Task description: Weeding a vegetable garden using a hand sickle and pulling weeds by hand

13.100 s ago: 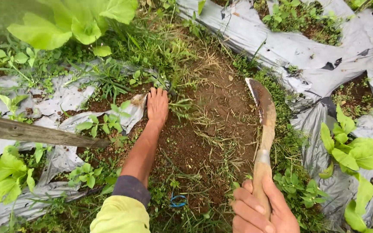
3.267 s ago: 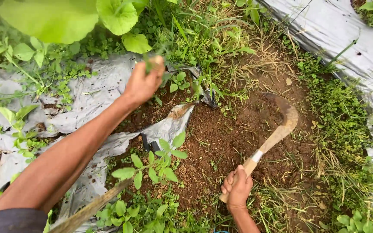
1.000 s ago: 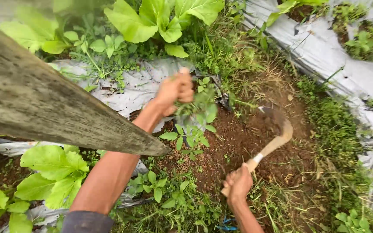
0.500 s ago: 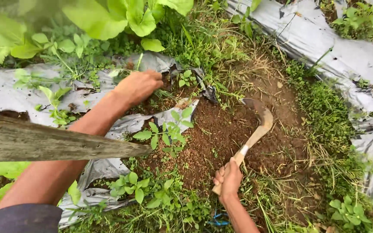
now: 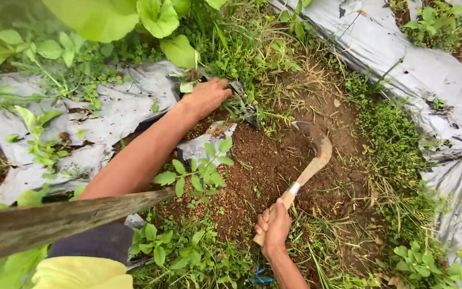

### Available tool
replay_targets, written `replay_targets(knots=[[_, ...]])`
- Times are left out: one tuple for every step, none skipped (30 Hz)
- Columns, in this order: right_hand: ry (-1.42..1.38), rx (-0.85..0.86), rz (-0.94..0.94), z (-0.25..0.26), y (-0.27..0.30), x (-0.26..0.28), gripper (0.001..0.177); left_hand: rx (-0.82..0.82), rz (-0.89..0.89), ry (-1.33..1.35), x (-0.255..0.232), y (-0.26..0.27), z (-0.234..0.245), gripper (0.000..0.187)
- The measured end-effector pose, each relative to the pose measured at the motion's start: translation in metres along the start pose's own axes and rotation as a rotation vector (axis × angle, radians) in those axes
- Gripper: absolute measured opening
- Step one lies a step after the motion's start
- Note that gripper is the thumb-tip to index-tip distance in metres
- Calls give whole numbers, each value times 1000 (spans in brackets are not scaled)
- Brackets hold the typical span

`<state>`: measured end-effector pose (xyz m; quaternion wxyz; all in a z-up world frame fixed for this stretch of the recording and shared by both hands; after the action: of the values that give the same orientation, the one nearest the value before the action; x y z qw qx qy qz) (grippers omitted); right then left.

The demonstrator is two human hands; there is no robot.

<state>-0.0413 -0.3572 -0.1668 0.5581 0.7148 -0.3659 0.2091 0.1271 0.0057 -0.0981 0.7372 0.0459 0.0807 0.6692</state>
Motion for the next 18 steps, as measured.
replay_targets(knots=[[1, 0, 0, 1, 0, 0, 35, 0, 0, 1, -5, 9, 10, 24], [5, 12, 21, 1, 0, 1, 36, -54, 58, 210, -6, 19, 23, 14], [8, 30, 44, -1, -1, 2, 36, -111, 117, 415, -5, 29, 37, 41], [8, 36, 46, -5, -4, 2, 36, -116, 120, 412, -5, 36, 53, 41], [0, 35, 45, -4, -3, 2, 37, -188, 212, 623, -4, 44, 67, 29], [-8, 35, 43, -3, -3, 1, 38, -259, 306, 833, -2, 52, 78, 20], [-6, 27, 40, -1, -4, 0, 38, -253, 305, 839, 1, 50, 79, 20], [-26, 38, 46, 0, -5, 0, 36, -489, 305, 881, 11, 54, 93, 18], [-48, 54, 51, -2, -5, -1, 35, -729, 305, 911, 22, 63, 108, 17], [-49, 51, 47, -1, -4, -2, 35, -724, 307, 911, 19, 63, 118, 17], [-52, 45, 44, -2, -4, -1, 35, -620, 306, 797, 14, 59, 126, 16], [-54, 38, 42, -2, -4, -1, 35, -516, 304, 683, 9, 57, 134, 15], [-55, 41, 42, -3, -5, 0, 35, -518, 305, 681, 9, 49, 118, 15], [-64, 42, 37, -3, -6, -1, 35, -310, 236, 323, -2, 36, 94, 18], [-72, 40, 31, -2, -5, -1, 35, -96, 163, -30, -11, 26, 65, 31], [-72, 39, 30, -2, -5, -2, 35, -95, 162, -29, -9, 20, 53, 31], [-62, 40, 37, -2, -5, -2, 36, -43, 188, -192, -6, 14, 38, 37], [-52, 41, 43, -1, -6, -2, 36, 8, 214, -355, -3, 9, 23, 46]])
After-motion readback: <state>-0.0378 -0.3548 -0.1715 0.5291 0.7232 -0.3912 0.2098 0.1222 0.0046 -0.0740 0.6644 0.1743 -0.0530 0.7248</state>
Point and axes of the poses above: each hand's wrist, its own y-axis away from the middle knuckle, its own z-axis out of the back of the hand, x = y × z, the point moved 7 cm from there along -y, towards the middle knuckle, and after that the axes turned 2 degrees about -x, right-handed, at the moved point
